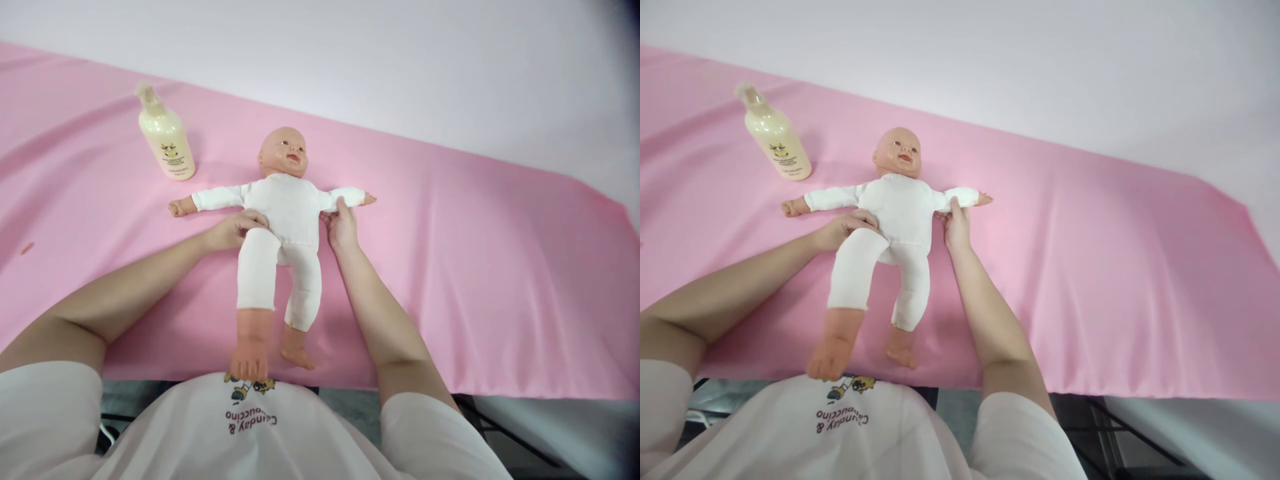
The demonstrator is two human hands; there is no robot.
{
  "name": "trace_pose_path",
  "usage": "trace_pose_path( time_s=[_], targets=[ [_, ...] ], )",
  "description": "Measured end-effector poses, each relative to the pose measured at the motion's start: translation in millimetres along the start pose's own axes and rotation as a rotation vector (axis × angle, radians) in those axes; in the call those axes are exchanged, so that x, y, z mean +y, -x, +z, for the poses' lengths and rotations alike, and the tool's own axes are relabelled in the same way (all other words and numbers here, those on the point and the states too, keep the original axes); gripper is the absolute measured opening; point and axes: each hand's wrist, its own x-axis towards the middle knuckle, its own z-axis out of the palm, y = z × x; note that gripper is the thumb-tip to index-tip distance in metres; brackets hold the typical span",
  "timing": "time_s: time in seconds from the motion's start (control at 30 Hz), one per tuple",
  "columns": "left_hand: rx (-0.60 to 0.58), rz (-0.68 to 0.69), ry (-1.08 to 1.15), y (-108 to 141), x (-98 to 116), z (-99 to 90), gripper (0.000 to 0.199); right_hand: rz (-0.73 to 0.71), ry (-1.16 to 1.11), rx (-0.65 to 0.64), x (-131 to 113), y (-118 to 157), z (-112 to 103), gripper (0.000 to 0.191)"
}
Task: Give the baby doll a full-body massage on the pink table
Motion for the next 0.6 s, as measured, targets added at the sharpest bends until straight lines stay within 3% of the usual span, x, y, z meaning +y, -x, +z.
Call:
trace_pose_path(
  time_s=[0.13, 0.27, 0.47, 0.6],
  targets=[
    [-0.025, 0.079, -0.060, -1, 2, 0.2, 0.025, -0.013, 0.044, -0.001, 1, 1, 1, 0.050],
    [-0.022, 0.014, -0.010, -2, 2, 0.4, 0.026, -0.084, 0.089, -0.006, 3, 4, 2, 0.054],
    [-0.006, -0.035, 0.066, -3, 4, -1.5, 0.050, -0.353, 0.315, -0.033, -1, 15, 6, 0.054],
    [0.000, -0.076, 0.042, -2, 5, -1.4, 0.056, -0.491, 0.529, -0.174, -4, 21, 6, 0.056]
  ],
)
